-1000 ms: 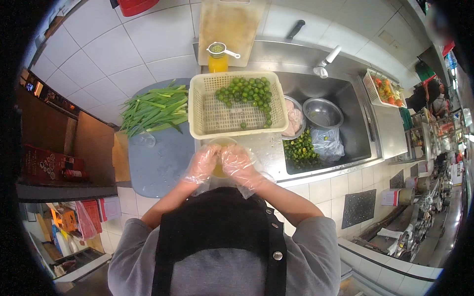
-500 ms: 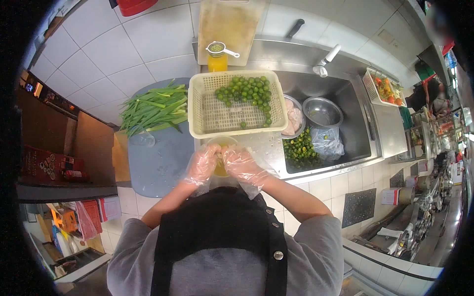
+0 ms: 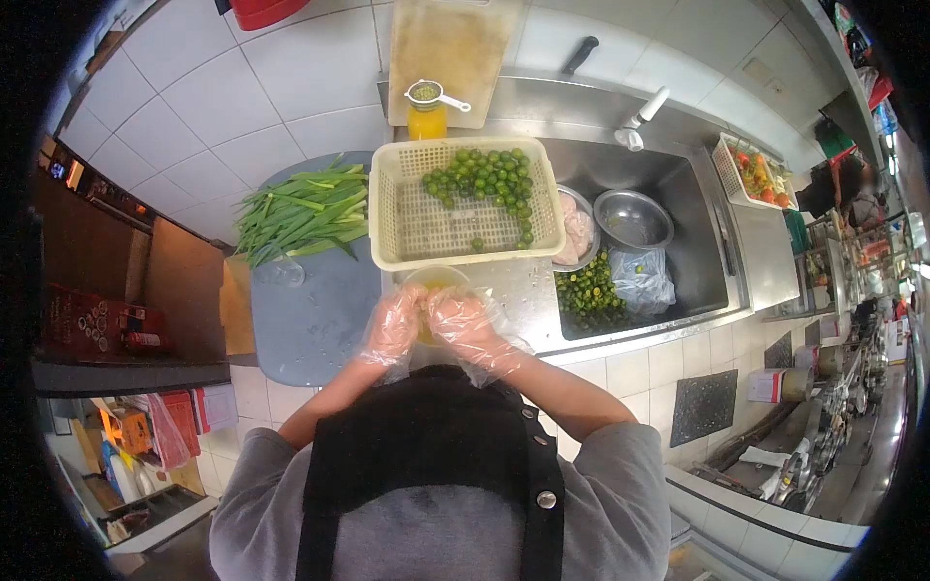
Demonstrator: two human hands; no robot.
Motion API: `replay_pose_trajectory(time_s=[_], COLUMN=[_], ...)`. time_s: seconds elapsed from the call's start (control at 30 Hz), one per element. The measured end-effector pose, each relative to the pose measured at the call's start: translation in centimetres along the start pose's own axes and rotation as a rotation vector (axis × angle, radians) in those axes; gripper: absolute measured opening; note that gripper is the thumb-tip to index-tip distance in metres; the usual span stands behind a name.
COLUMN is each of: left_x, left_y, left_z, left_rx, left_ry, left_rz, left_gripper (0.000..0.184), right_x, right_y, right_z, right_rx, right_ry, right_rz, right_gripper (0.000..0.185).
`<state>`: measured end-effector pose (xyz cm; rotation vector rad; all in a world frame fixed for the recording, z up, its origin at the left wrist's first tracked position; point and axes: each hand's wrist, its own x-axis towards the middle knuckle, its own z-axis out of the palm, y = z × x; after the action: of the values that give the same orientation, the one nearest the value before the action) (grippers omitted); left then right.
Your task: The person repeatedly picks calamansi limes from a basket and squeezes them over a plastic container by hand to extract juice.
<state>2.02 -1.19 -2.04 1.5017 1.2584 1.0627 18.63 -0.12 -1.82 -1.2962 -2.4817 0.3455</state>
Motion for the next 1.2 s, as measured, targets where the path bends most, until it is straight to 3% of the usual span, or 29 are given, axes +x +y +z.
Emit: replay_pose_trajectory(time_s=[0.1,0.17,0.2,0.27,0.3,0.33,0.37,0.4,0.43,0.5,0.63,0.7,0.73,0.8,0.9,1.03,1.1,1.13,1.2], left_x=[0.3,1.1,1.2,1.2,1.2,1.0,0.8,0.5,0.4,0.3,0.2,0.1,0.1,0.0,-0.3,-0.1,0.1,0.4,0.7], left_y=[-0.2,0.9,1.8,4.6,4.6,4.5,4.5,4.1,3.6,3.2,3.5,3.7,3.7,3.7,3.9,4.2,4.9,5.8,5.8], left_z=[-0.6,-1.0,-1.0,-1.1,-1.2,-1.1,-1.1,-0.9,-0.9,-0.7,-0.1,-0.1,-0.1,-0.4,-0.6,-0.7,-0.6,-0.8,-0.7], left_rx=[0.107,0.386,0.385,0.292,0.291,0.286,0.279,0.271,0.243,0.215,0.314,0.386,0.378,0.376,0.330,0.285,0.271,0.326,0.379], left_ry=[-0.045,-0.067,-0.066,-0.091,-0.090,-0.063,-0.036,-0.041,-0.042,-0.041,-0.063,-0.055,-0.052,-0.044,-0.033,0.038,0.111,0.156,0.193], left_rz=[0.063,0.251,0.250,0.172,0.171,0.163,0.154,0.155,0.168,0.180,0.283,0.315,0.350,0.384,0.355,0.289,0.283,0.318,0.353], left_gripper=[0.013,0.018,0.018,0.023,0.023,0.022,0.021,0.021,0.021,0.020,0.018,0.017,0.017,0.017,0.016,0.021,0.024,0.027,0.030], right_x=[-0.4,0.1,-0.1,-2.4,-2.2,-2.8,-2.5,-4.6,-3.6,-1.1,5.6,9.8,10.9,12.6,12.9,11.7,9.1,8.0,6.0], right_y=[0.3,0.1,0.5,3.8,4.1,6.3,6.1,10.5,9.6,8.8,12.1,16.0,14.8,12.5,13.9,12.3,7.6,5.8,3.2], right_z=[1.8,-0.7,-2.0,-2.1,-5.2,-8.1,-11.1,-10.5,-12.4,-13.1,-6.1,1.7,1.8,0.8,2.2,-1.3,-5.8,-7.5,-9.5], right_rx=[0.034,0.011,-0.014,0.706,0.561,-0.049,-0.613,-0.982,-0.785,-0.490,-0.244,-0.099,-0.095,-0.176,-0.198,-0.079,0.244,0.243,0.874], right_ry=[0.069,0.112,0.152,0.375,0.450,0.420,0.305,0.312,0.276,0.332,0.100,-0.235,-0.233,-0.534,-0.589,-0.519,0.094,0.091,-0.184], right_rz=[0.079,0.043,0.011,0.157,0.355,0.254,0.264,0.365,0.548,0.439,0.081,0.316,0.308,0.455,0.372,0.294,0.275,0.279,0.420], right_gripper=[0.015,0.011,0.008,0.013,0.022,0.021,0.020,0.018,0.018,0.019,0.025,0.028,0.028,0.032,0.035,0.035,0.032,0.032,0.032])
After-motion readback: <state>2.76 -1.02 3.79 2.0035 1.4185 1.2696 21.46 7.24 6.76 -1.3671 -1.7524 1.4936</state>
